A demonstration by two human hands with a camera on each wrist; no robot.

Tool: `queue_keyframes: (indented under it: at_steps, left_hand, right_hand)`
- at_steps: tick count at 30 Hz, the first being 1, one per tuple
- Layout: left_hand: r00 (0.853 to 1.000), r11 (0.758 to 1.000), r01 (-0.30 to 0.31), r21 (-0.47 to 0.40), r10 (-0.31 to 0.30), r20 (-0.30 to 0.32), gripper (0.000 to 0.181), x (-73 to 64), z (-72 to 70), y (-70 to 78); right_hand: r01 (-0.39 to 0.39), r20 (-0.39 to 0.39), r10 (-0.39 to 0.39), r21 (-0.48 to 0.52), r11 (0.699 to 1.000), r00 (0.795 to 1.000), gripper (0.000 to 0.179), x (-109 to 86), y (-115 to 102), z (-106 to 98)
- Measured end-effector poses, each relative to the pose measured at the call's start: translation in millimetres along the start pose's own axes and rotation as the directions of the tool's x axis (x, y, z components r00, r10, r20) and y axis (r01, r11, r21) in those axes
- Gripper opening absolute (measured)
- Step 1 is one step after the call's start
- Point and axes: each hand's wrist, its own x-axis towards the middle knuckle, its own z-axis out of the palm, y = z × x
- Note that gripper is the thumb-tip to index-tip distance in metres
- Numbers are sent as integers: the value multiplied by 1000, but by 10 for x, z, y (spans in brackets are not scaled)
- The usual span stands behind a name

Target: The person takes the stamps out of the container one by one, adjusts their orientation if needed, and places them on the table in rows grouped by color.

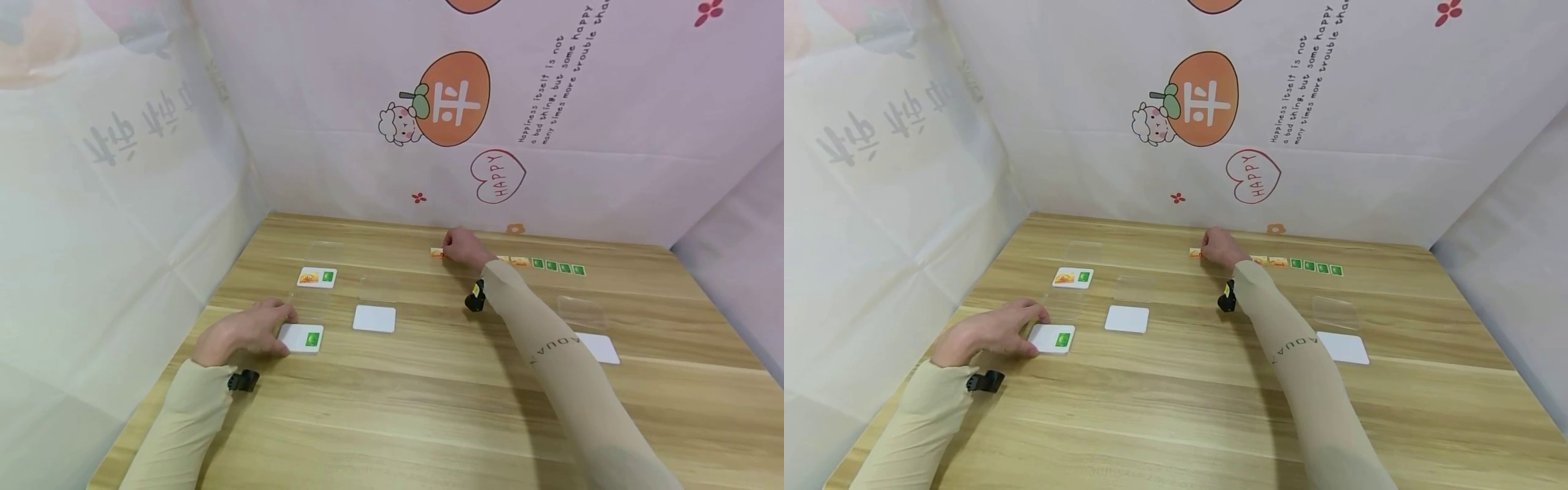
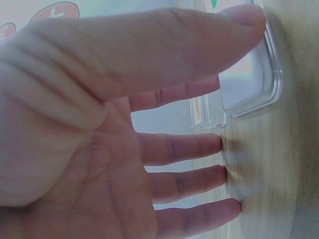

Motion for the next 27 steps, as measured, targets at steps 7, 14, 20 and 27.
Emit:
queue_keyframes:
  at_steps: [7,14,20,27]
  left_hand:
    - [1000,1000,-1,-2,1,0,44,-2,0,6]
    - [1000,1000,0,-1,0,4,44,-10,1,13]
    - [1000,1000,-1,-3,1,6,44,-8,5,12]
    - [1000,1000,0,-5,0,4,44,-8,-2,16]
  right_hand:
    - [-10,2,10,-17,1000,1000,14,7,23,8]
    - [-18,11,19,-31,999,1000,14,26,33,29]
    - [-44,14,45,-43,998,999,15,53,49,46]
    - [-44,17,45,-54,998,999,17,52,58,44]
